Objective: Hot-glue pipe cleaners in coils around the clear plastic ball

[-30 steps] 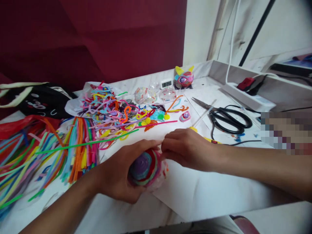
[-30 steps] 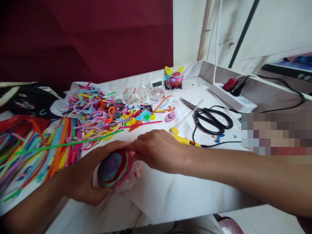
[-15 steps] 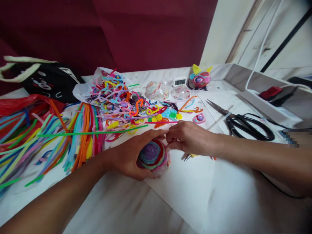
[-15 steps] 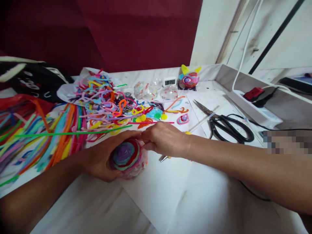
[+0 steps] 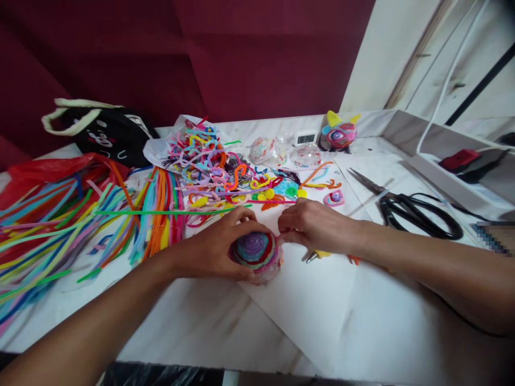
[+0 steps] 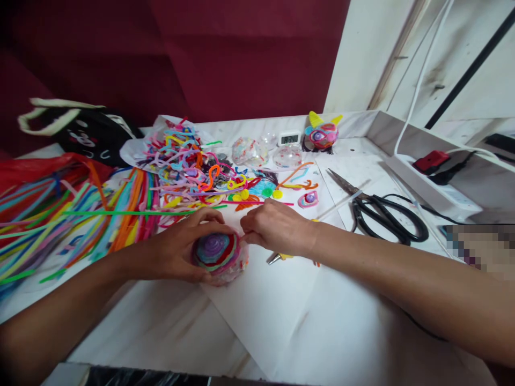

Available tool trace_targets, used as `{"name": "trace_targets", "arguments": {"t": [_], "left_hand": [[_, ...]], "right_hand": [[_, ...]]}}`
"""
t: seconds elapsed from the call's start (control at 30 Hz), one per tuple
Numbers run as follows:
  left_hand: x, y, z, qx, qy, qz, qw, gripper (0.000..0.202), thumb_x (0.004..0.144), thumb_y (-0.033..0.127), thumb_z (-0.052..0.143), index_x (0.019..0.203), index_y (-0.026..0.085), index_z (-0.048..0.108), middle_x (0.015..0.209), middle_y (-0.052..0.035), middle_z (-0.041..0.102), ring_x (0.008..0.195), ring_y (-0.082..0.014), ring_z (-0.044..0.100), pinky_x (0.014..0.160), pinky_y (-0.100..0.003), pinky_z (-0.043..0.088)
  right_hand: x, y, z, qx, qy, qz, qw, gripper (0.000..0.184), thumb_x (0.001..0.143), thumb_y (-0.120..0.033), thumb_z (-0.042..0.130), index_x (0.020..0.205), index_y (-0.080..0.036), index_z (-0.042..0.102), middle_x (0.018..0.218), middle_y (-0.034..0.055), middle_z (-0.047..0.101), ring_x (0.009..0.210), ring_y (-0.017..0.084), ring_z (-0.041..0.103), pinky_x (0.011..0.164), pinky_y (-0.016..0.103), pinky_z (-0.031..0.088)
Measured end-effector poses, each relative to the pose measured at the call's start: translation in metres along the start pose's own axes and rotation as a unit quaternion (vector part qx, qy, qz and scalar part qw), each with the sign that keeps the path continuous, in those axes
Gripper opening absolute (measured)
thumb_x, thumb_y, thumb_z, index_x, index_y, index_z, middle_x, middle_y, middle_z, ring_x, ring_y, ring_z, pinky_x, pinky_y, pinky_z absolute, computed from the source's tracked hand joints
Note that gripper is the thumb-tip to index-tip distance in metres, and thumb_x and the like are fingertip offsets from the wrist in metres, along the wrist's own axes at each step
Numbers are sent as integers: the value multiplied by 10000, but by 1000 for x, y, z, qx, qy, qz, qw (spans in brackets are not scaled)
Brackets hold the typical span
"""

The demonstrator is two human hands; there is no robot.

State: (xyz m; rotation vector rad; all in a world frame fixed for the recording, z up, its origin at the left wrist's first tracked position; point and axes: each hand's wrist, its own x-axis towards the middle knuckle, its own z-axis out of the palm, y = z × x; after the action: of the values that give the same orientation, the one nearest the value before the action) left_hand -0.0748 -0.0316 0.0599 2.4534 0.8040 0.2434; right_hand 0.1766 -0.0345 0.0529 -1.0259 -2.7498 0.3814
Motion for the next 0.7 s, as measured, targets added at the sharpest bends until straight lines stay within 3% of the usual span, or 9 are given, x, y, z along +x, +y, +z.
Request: {"name": "trace_targets", "arguments": {"t": [0.17,0.3,0.4,0.5,0.6,0.7], "left_hand": [[-6,9,3,7,31,-29,999,638,684,345,825,1271,322,577,1252,-37,570,1180,-277,559,1019,-416,472],[-3,0,1,-36,59,-42,997,742,624,323,853,1280,270,512,1311,-71,593,1209,-298,572,1044,-487,465],[0,-6,-5,-120,10,-16,993,665,690,263,812,1273,260,493,1315,-70,595,1245,-262,576,1060,-452,473],[-1,-1,-6,-99,-7,-22,995,616,726,228,772,1277,277,500,1345,-61,593,1270,-263,564,1069,-456,469],[-6,15,5,-40,29,-54,997,673,733,292,775,1326,278,457,1393,-81,565,1275,-295,555,1062,-480,468],[-7,31,23,1,105,-106,989,675,777,414,753,1341,260,416,1406,-113,532,1269,-309,544,1040,-499,469]], "right_hand": [[1,-4,-3,-33,2,-7,999,200,947,-249,588,799,-150,680,779,49,701,705,149,588,627,270,306],[1,-9,-5,-62,5,-12,998,252,963,-297,571,781,-159,677,768,50,707,700,157,592,653,287,311],[1,-14,-6,-79,5,-9,997,261,971,-308,558,799,-162,689,790,55,730,717,166,617,700,302,339],[0,-18,-5,-91,4,3,996,249,972,-285,548,819,-161,701,820,65,748,740,180,644,733,314,365],[0,-18,-3,-96,4,14,995,239,960,-292,563,819,-167,711,821,68,757,757,190,660,730,316,378],[1,-16,-2,-96,5,23,995,246,955,-316,569,824,-170,717,825,77,759,772,198,667,713,315,381]]}}
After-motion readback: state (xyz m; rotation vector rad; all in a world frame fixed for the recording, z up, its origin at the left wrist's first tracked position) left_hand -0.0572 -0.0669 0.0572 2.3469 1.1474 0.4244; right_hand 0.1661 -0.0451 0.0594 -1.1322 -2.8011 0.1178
